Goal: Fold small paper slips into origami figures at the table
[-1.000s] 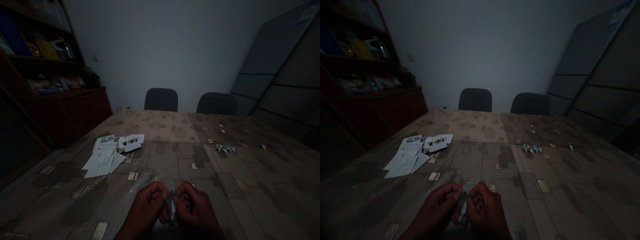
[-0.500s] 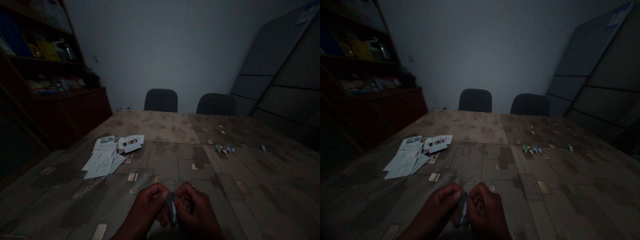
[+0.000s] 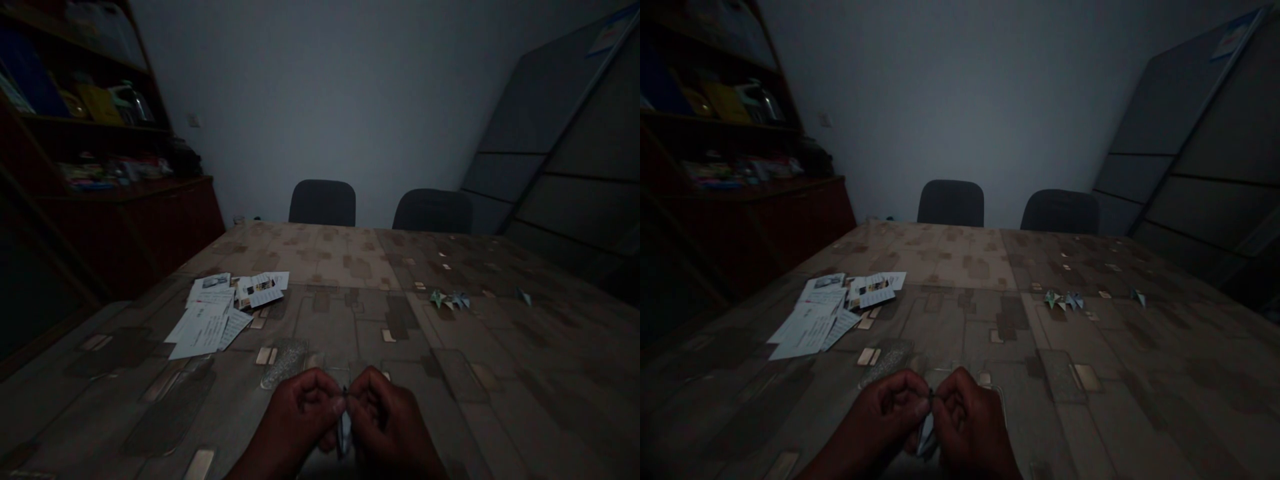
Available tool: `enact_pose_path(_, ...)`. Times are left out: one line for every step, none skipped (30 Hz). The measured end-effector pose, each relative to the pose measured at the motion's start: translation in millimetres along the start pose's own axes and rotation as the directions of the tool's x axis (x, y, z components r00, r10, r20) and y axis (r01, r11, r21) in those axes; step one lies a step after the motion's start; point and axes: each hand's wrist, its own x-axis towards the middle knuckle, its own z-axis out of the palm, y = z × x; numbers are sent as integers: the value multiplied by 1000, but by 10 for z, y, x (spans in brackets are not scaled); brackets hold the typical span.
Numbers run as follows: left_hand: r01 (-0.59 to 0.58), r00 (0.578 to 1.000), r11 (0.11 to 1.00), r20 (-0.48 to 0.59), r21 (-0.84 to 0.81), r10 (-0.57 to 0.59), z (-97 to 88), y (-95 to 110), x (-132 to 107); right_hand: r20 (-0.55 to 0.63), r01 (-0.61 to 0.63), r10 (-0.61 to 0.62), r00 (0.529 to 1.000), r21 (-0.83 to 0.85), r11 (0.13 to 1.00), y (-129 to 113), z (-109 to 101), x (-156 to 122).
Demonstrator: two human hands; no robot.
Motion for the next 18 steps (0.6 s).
enact_pose_path(-3, 1000, 1000, -16, 6, 3, 5, 9, -2, 7, 5, -5, 1000, 11, 1000, 10, 0, -1)
enact_pose_path(-8, 999, 1000, -33, 15, 8, 14, 22, -7, 17, 14, -14, 1000, 21, 1000, 18, 0, -3)
enact_pose_path(-15, 998, 1000, -54, 25, 16, 25, 39, -15, 28, 24, -25, 999, 26, 999, 26, 0, -3)
enact_pose_path(-23, 997, 999, -75, 34, 25, 37, 58, -25, 37, 35, -36, 999, 25, 999, 33, 0, -4)
enact_pose_path(-30, 995, 999, -91, 42, 34, 48, 77, -36, 45, 43, -44, 998, 22, 999, 40, -1, -4)
enact_pose_path(-34, 994, 998, -103, 47, 39, 58, 95, -46, 53, 47, -48, 997, 19, 999, 45, -1, -4)
enact_pose_path(-38, 993, 998, -111, 49, 43, 66, 109, -55, 58, 49, -50, 997, 14, 999, 49, -1, -4)
enact_pose_path(-42, 992, 998, -114, 51, 48, 72, 120, -61, 61, 49, -50, 997, 9, 999, 52, -2, -3)
enact_pose_path(-44, 992, 998, -113, 53, 50, 74, 125, -64, 61, 49, -49, 997, 1, 999, 54, -3, -3)
enact_pose_path(-41, 993, 997, -111, 58, 48, 75, 126, -64, 59, 52, -52, 997, -14, 999, 54, -3, -2)
enact_pose_path(-36, 993, 997, -109, 65, 43, 73, 123, -62, 55, 60, -58, 997, -34, 998, 53, -3, 0)
enact_pose_path(-31, 994, 997, -106, 72, 38, 69, 117, -58, 48, 68, -65, 997, -56, 996, 50, -3, 1)
enact_pose_path(-23, 994, 997, -103, 76, 31, 64, 109, -55, 42, 71, -68, 997, -72, 995, 46, -2, 1)
enact_pose_path(-16, 995, 997, -99, 75, 23, 59, 102, -51, 39, 69, -66, 997, -78, 995, 41, -1, 1)
enact_pose_path(-12, 995, 997, -93, 71, 19, 53, 95, -49, 40, 61, -58, 998, -73, 995, 35, 0, 0)
enact_pose_path(-12, 996, 998, -86, 67, 18, 48, 91, -48, 43, 50, -48, 998, -65, 997, 29, 1, -1)
enact_pose_path(-13, 997, 998, -80, 65, 18, 44, 90, -50, 47, 42, -39, 998, -58, 997, 24, 1, -3)
enact_pose_path(-16, 997, 998, -78, 67, 22, 43, 92, -53, 50, 38, -35, 998, -57, 998, 20, 1, -4)
